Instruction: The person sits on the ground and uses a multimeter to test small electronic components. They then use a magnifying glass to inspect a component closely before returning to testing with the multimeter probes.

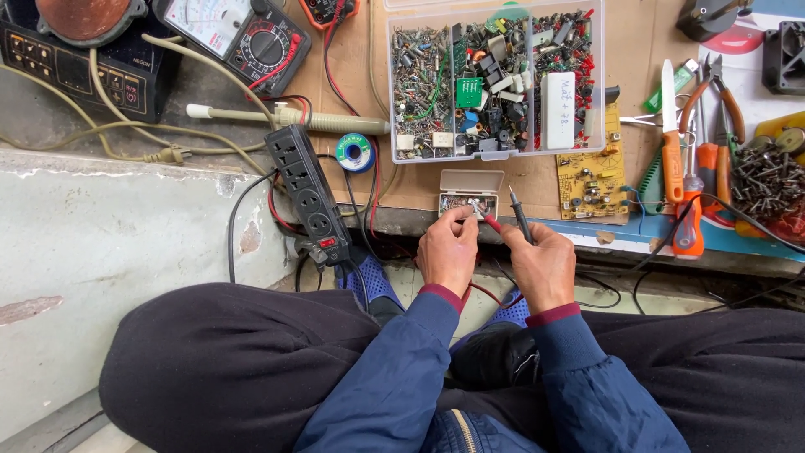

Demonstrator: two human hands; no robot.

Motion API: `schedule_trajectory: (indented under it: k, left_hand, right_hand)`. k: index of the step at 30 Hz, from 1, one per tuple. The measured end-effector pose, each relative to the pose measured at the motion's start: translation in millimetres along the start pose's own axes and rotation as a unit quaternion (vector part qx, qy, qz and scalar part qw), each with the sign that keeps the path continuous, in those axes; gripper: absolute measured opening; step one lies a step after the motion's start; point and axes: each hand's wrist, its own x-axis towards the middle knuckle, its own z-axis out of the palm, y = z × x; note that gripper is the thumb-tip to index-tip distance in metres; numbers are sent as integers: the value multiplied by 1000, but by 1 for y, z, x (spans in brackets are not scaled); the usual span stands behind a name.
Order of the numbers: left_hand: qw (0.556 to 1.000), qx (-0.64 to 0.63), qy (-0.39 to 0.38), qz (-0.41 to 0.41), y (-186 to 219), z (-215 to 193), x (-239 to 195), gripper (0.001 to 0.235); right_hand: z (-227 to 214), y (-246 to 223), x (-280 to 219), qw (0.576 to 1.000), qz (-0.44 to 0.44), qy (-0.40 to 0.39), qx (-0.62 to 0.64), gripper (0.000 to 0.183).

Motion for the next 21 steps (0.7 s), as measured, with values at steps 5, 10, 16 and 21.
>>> schedule_trajectory:
  k: [5,10,16,21]
  left_hand:
    - [1000,27,-4,-5,4,-3,0,36]
    - [1000,14,-4,-11,9,-7,-3,37]
    - [1000,-11,-3,-23,-4,-1,9,36]
    - [998,-58,16,-19,-7,4,13,32]
  right_hand:
    - [-4,-15,-9,998,24,-11,61,25]
    - [-7,-28,-16,991,40,-15,126,21]
    - [-7,-31,-18,990,30,-17,135,23]
    - [-6,-32,-20,988,27,-19,152,19]
